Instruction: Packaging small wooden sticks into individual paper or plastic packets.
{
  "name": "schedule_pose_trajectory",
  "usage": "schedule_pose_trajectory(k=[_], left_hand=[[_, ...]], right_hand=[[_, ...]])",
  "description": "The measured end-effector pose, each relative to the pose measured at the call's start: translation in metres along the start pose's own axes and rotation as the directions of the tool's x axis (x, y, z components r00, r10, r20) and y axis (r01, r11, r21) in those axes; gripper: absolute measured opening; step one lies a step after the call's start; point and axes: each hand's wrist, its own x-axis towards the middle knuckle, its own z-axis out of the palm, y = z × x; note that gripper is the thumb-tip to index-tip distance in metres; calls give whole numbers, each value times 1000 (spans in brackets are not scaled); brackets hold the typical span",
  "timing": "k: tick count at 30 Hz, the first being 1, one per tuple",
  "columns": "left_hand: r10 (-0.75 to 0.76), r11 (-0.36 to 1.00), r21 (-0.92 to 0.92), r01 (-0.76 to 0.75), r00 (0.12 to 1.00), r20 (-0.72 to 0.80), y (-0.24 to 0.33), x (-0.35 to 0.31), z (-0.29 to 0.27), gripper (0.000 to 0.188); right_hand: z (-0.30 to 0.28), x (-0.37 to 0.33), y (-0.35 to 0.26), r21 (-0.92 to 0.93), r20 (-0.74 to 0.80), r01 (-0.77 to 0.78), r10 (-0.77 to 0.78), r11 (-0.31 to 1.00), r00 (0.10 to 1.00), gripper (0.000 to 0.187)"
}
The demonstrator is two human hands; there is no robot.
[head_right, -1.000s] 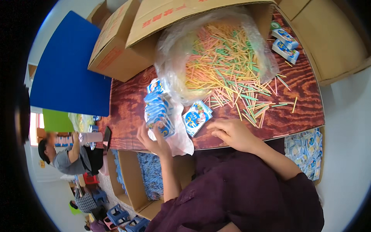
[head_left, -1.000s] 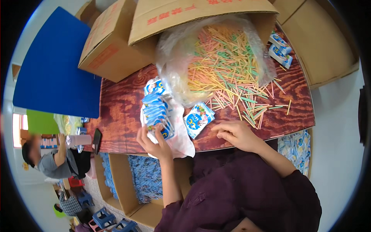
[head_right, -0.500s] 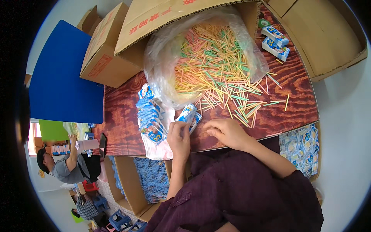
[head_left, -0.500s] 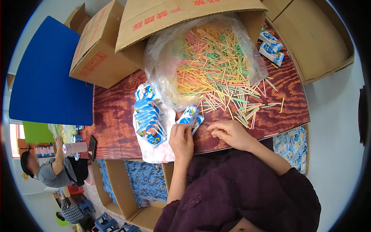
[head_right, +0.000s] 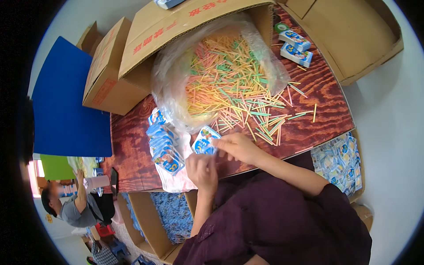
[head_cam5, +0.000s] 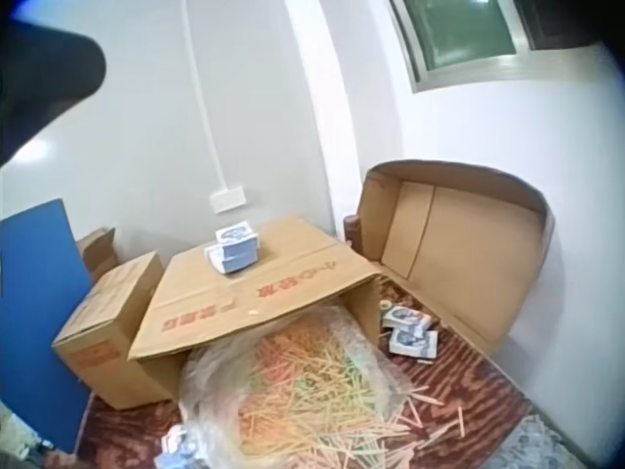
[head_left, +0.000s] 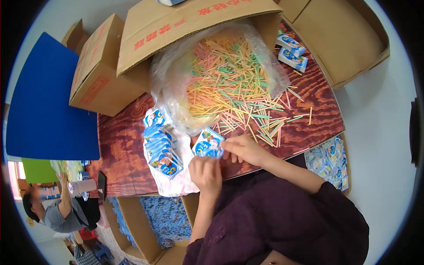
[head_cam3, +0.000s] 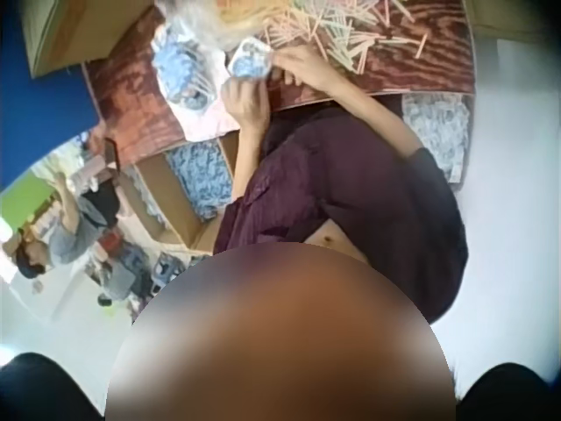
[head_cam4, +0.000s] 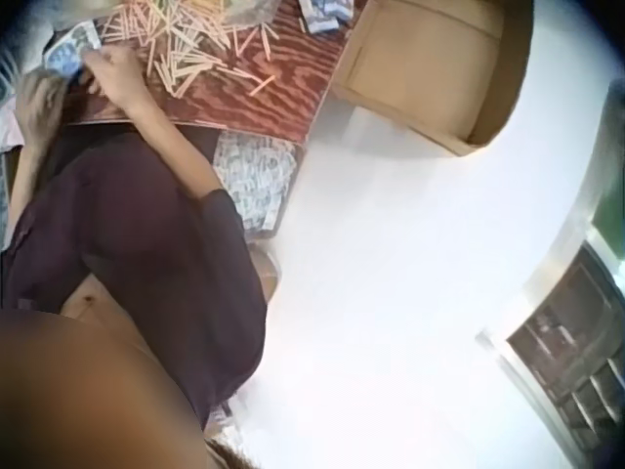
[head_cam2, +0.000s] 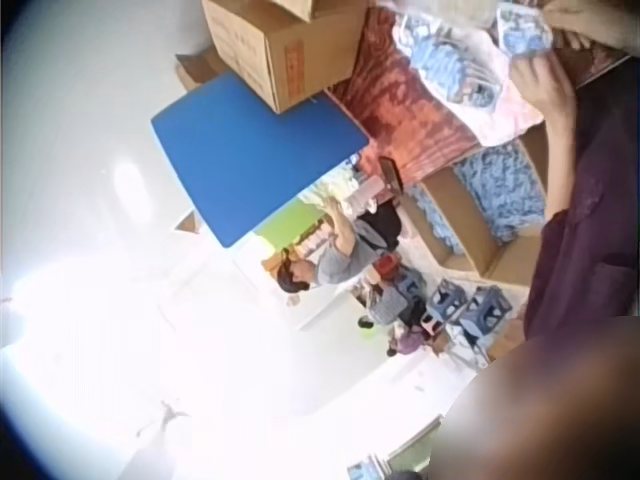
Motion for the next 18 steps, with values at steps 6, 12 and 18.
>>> schedule_pose_trajectory(k=[6,12,18], left_hand=[[-100,980,-172,100,995,13,32,15,-11,25],[-52,963,-257,88,988,146,20,13,-11,18],[-141,947,-254,196,965,219,14,14,-13,10]], right_hand=[[-9,-10,-9,-470,-9,397,-455,788,891,17],[-11,-23,-38,-614,9,423,-531,666,848,19],[-8,-12,-30,-684,-41,448,-644,576,764,27]])
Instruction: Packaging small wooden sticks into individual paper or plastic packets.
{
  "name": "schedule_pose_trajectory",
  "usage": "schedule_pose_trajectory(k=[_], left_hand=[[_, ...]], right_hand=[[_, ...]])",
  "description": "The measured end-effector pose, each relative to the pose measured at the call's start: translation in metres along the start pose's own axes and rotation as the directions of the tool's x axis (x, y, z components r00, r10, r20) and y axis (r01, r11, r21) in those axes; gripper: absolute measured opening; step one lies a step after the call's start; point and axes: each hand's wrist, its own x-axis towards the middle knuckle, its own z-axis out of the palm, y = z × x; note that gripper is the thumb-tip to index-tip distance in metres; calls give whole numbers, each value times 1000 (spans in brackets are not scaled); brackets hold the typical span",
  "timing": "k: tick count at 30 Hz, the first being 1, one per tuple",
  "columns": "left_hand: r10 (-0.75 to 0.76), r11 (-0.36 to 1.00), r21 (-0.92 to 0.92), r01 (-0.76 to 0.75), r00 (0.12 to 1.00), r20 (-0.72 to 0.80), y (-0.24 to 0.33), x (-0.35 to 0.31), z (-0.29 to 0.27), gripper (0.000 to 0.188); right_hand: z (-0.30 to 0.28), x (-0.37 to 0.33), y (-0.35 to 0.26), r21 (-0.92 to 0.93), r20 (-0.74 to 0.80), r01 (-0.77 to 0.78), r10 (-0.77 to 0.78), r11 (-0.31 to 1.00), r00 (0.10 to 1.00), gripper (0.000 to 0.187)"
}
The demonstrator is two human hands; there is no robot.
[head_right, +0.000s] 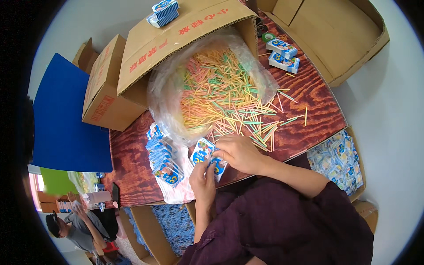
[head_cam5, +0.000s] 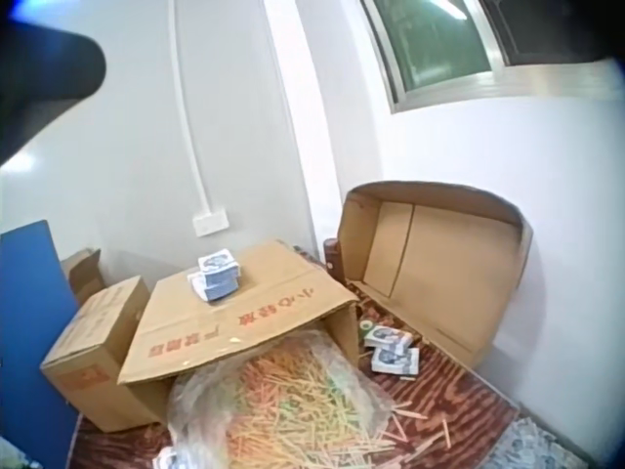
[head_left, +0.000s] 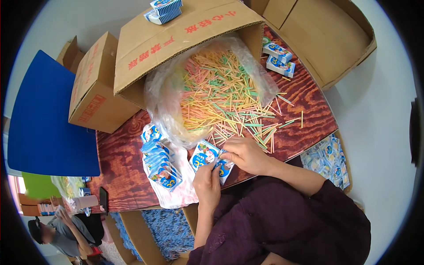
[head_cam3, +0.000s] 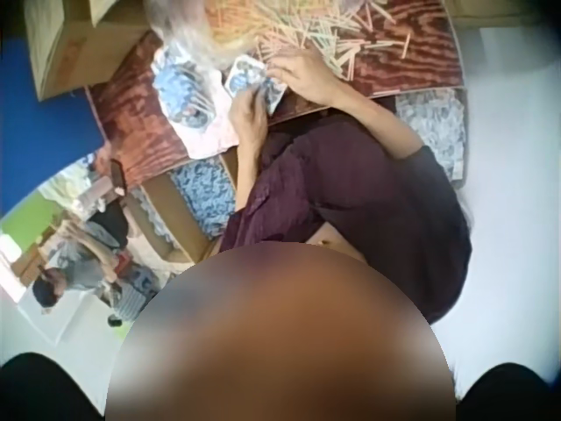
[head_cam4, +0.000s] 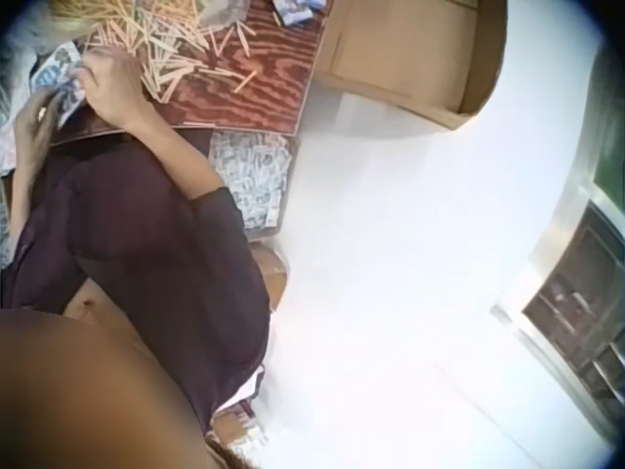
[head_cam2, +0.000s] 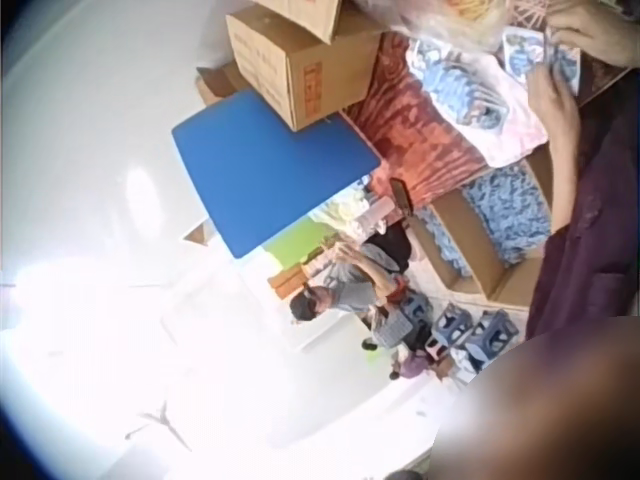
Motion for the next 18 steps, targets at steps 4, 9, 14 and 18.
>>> schedule_pose_trajectory(k=[4,9,14,18], left_hand=[[-59,998,-4,59,993,-100,-19,-8,-4,11],[-157,986,-83,145,974,-166,-29,-14,-12,6],[-155,971,-212,115,970,-186,-25,-8,-14,3],[-145,967,-235,103,975,-169,-29,-8,-15,4]], right_hand=[[1,21,22,377,376,-342,195,861,906,27],[-9,84,56,116,180,-212,189,970,965,21],[-37,166,102,-181,-273,-106,54,978,960,15],[-45,195,114,-429,-225,-281,199,859,954,14]])
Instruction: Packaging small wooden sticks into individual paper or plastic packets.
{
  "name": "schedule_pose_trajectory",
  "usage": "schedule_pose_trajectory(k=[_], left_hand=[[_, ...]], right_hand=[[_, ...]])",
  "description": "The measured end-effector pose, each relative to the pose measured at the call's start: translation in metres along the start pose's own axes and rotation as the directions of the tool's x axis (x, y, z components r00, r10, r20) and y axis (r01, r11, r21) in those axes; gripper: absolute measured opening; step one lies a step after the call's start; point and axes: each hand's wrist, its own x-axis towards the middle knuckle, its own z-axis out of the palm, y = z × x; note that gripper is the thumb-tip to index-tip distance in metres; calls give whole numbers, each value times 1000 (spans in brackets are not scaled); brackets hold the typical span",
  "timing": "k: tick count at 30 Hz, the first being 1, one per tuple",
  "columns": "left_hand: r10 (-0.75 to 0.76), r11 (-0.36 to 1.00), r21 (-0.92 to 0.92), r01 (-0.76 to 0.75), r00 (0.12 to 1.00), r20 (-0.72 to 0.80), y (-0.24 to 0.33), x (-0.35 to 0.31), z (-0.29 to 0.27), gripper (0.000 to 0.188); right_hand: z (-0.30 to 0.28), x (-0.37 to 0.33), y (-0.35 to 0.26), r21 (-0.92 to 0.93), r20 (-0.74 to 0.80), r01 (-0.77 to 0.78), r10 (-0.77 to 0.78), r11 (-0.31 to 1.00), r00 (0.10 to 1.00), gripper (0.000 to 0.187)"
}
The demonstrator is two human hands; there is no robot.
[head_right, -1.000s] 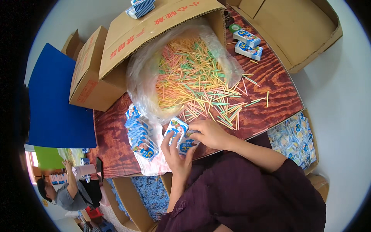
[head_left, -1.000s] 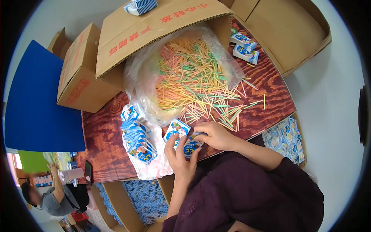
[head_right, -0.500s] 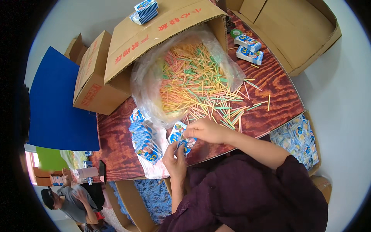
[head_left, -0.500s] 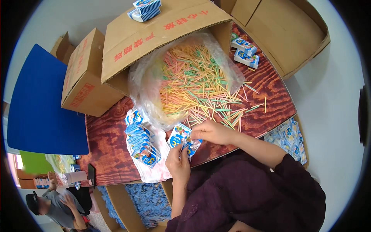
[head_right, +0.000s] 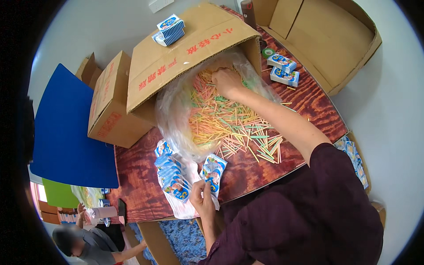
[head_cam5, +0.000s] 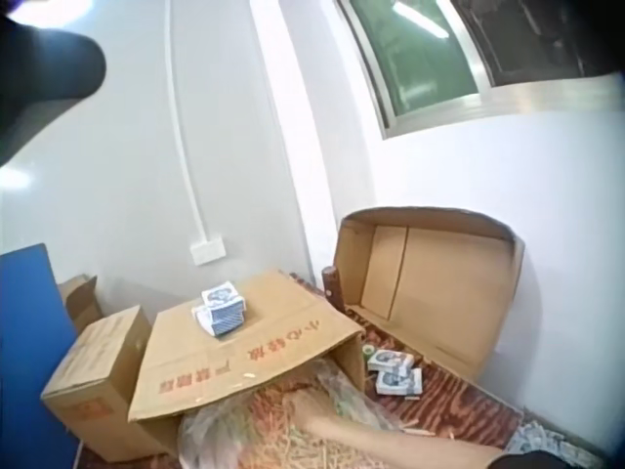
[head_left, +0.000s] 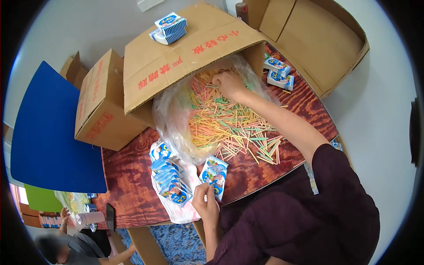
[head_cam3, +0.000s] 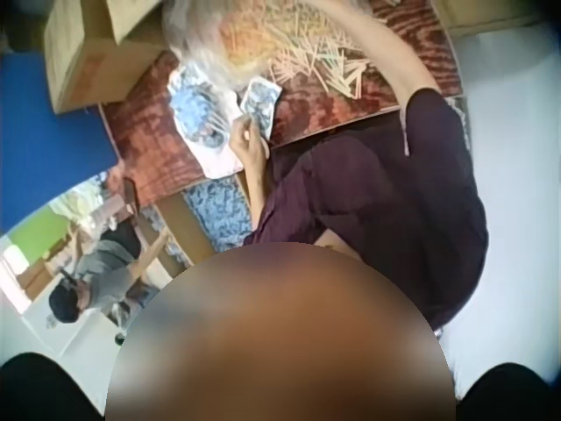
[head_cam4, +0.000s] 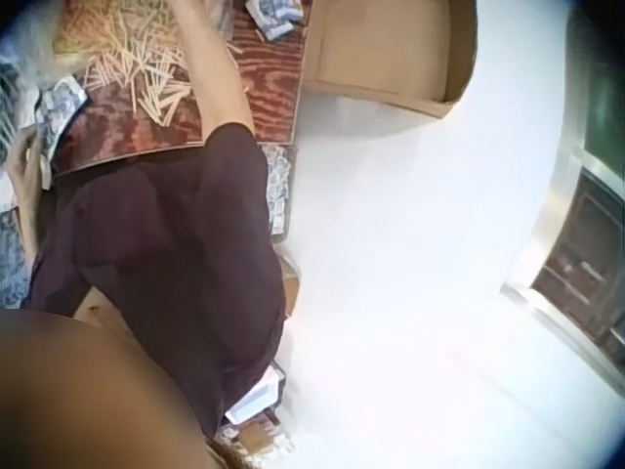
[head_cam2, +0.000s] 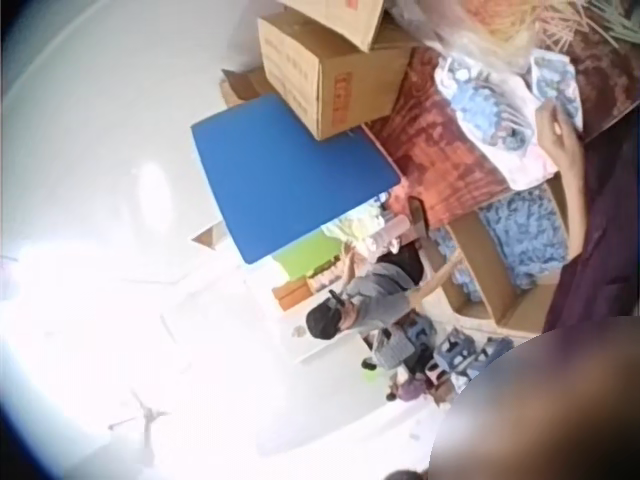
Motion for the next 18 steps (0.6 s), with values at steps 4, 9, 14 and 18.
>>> schedule_pose_trajectory(k=[4,9,14,18], left_hand=[[-61,997,-35,62,997,47,-1,-1,0,4],[-44,996,-74,53,993,111,5,6,9,4],[-60,997,-51,66,993,106,10,7,10,5],[-45,998,-44,49,994,98,10,3,6,4]], right_hand=[[30,26,31,-117,80,-12,21,993,997,25],[70,21,19,-483,-404,173,-394,858,826,29],[63,20,9,-269,-87,144,-173,952,981,30],[51,27,44,38,-23,141,-140,989,990,32]])
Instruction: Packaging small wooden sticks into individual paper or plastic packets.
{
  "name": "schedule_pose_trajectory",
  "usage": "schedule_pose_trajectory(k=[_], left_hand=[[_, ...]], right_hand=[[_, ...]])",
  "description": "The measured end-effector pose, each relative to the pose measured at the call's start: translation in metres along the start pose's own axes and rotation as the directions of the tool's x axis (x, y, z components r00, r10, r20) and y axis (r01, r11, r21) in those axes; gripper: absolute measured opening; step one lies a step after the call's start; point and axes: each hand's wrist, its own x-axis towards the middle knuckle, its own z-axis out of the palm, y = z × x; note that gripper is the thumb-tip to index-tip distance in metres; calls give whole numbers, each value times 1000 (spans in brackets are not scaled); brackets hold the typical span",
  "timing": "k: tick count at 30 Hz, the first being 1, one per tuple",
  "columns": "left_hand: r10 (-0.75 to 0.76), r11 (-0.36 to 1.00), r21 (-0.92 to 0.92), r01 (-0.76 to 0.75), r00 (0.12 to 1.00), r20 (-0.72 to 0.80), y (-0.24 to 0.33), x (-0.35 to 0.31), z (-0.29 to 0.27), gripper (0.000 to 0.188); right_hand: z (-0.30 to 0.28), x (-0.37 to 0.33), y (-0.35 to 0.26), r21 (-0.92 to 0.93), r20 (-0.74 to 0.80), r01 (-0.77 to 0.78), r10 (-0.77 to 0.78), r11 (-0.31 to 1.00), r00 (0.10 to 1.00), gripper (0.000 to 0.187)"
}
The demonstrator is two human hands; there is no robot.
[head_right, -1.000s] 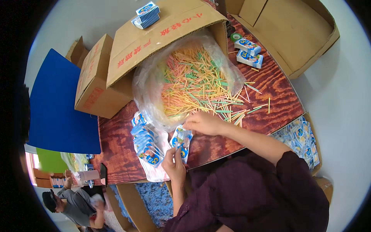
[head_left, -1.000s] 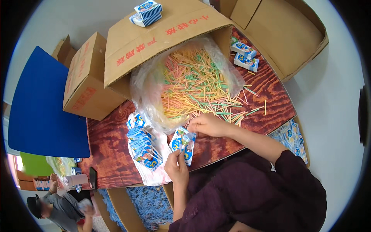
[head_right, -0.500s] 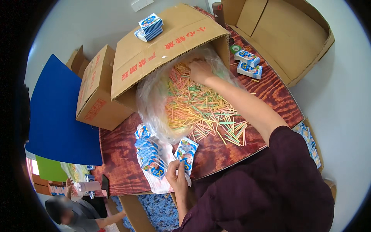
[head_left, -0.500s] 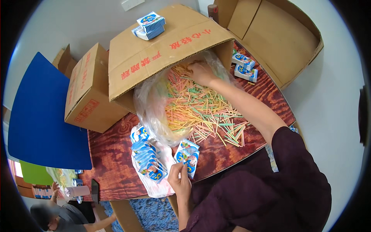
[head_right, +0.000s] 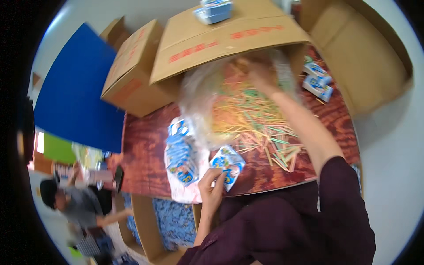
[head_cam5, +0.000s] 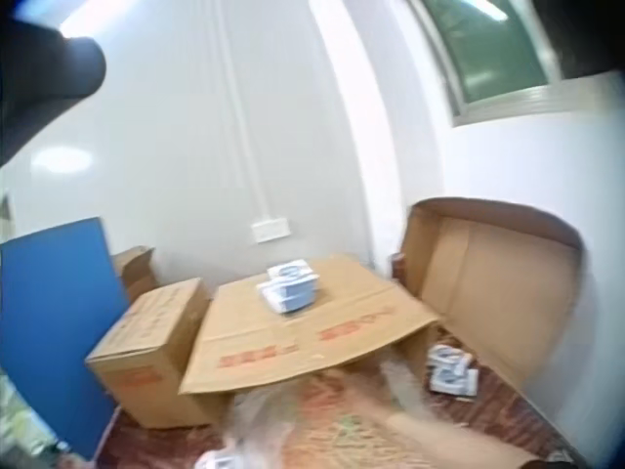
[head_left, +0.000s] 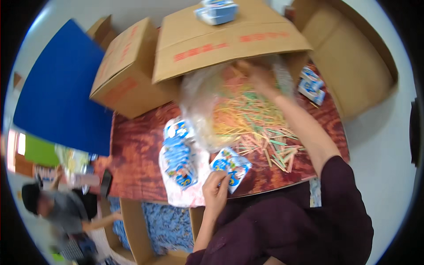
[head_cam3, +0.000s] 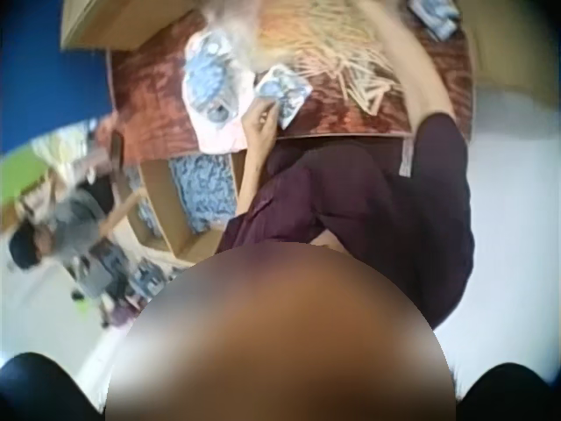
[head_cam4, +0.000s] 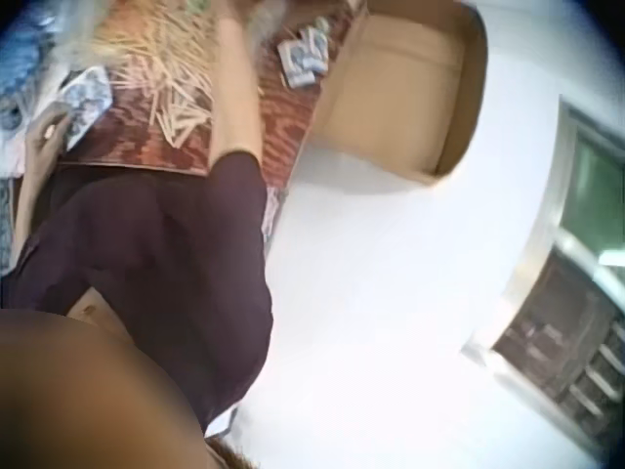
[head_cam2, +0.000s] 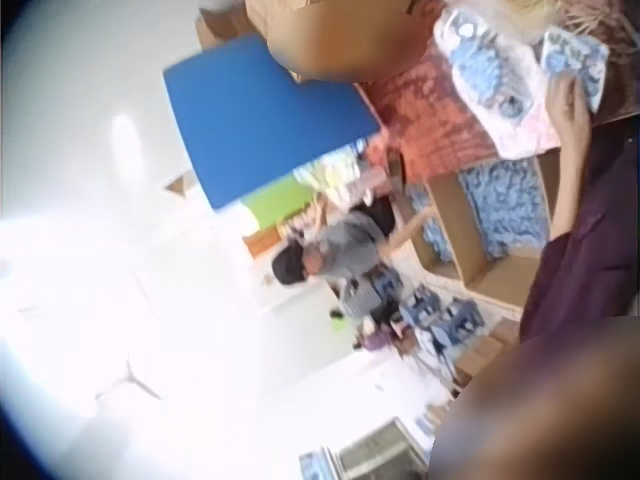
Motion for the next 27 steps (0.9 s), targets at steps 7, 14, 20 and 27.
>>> schedule_pose_trajectory(k=[7,14,20,27], left_hand=[[-8,997,-81,13,998,55,3,-6,6,3],[-2,997,-73,6,998,60,7,-4,12,5],[-255,917,-321,237,967,-16,-5,-8,10,4],[-298,756,-627,188,952,-73,7,51,39,11]], right_hand=[[-45,13,-13,-157,96,81,-66,984,993,44],[-45,-20,-39,767,370,-328,37,552,928,42],[-74,-68,-48,633,774,-762,-140,137,618,19],[-68,-164,-84,592,782,-803,-188,-78,594,23]])
